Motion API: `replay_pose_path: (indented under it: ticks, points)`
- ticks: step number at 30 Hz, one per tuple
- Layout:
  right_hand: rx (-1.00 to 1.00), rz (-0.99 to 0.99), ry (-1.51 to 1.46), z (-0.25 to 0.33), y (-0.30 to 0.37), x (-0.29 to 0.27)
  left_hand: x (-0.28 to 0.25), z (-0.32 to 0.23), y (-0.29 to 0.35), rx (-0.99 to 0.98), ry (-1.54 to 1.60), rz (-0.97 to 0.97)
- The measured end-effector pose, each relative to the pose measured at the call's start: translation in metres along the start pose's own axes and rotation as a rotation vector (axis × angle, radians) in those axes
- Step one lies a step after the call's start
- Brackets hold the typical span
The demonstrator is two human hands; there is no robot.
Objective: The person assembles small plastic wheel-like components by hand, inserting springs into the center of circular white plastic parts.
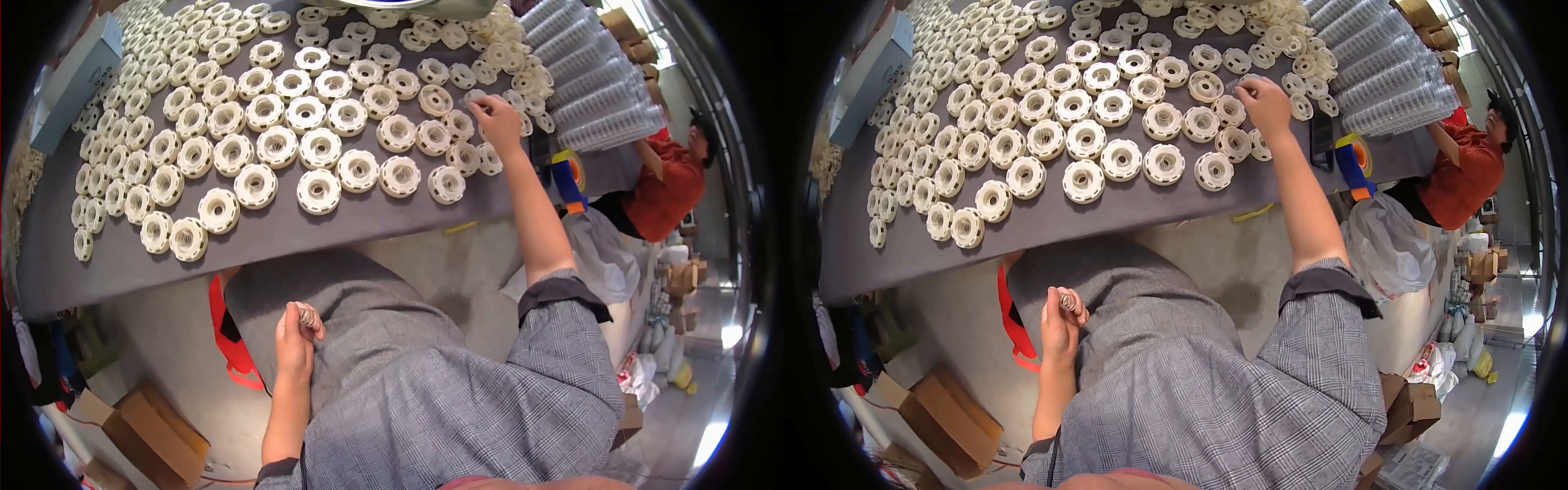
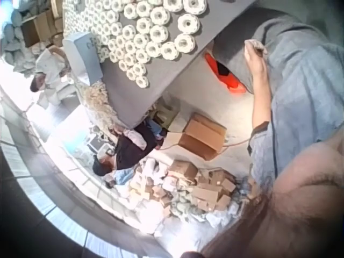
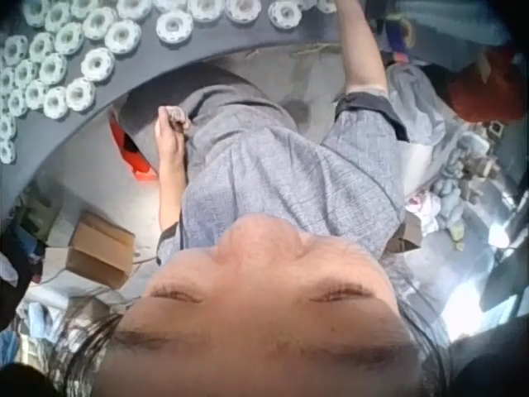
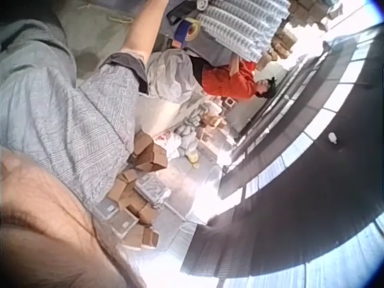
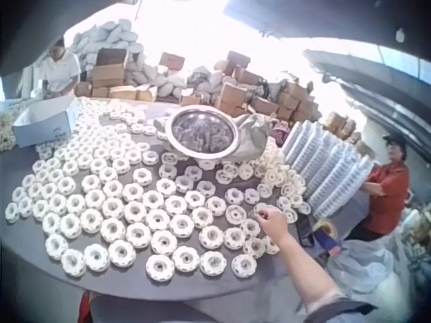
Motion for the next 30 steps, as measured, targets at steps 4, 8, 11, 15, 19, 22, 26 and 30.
replay_pose_path:
  ticks: [4, 8, 11, 15, 19, 22, 26, 30]
  points:
    - [-0.193, 0.035, 0.192, 0.006, -0.027, 0.036, -0.005, -0.002, -0.004, 0.003, 0.014, -0.048]
    - [-0.171, -0.017, 0.314, -0.032, -0.058, 0.054, -0.016, -0.005, -0.006, 0.019, -0.018, -0.128]
    - [-0.119, -0.045, 0.424, -0.049, -0.072, 0.054, -0.025, -0.006, -0.008, 0.013, -0.007, -0.172]
    - [-0.154, 0.052, 0.504, -0.065, -0.08, 0.069, -0.024, -0.002, -0.014, 0.011, -0.039, -0.198]
    - [-0.19, 0.101, 0.467, -0.067, -0.082, 0.083, -0.018, 0.002, -0.018, -0.024, -0.079, -0.215]
    - [-0.206, 0.148, 0.467, -0.073, -0.08, 0.093, -0.017, 0.003, -0.022, -0.033, -0.087, -0.213]
    - [-0.174, 0.255, 0.457, -0.079, -0.073, 0.1, -0.013, 0.003, -0.024, -0.034, -0.096, -0.197]
    - [-0.062, 0.197, 0.391, -0.065, -0.073, 0.08, -0.012, 0.004, -0.024, -0.039, -0.087, -0.191]
Point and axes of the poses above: each hand's wrist, its own y-axis away from the middle knuckle, its own x-axis out of the palm, z = x × y, the point moved 10 cm from there along -y, towards the middle knuckle, and after that the axes turned 15 degrees about -z, right-handed, at the moved point
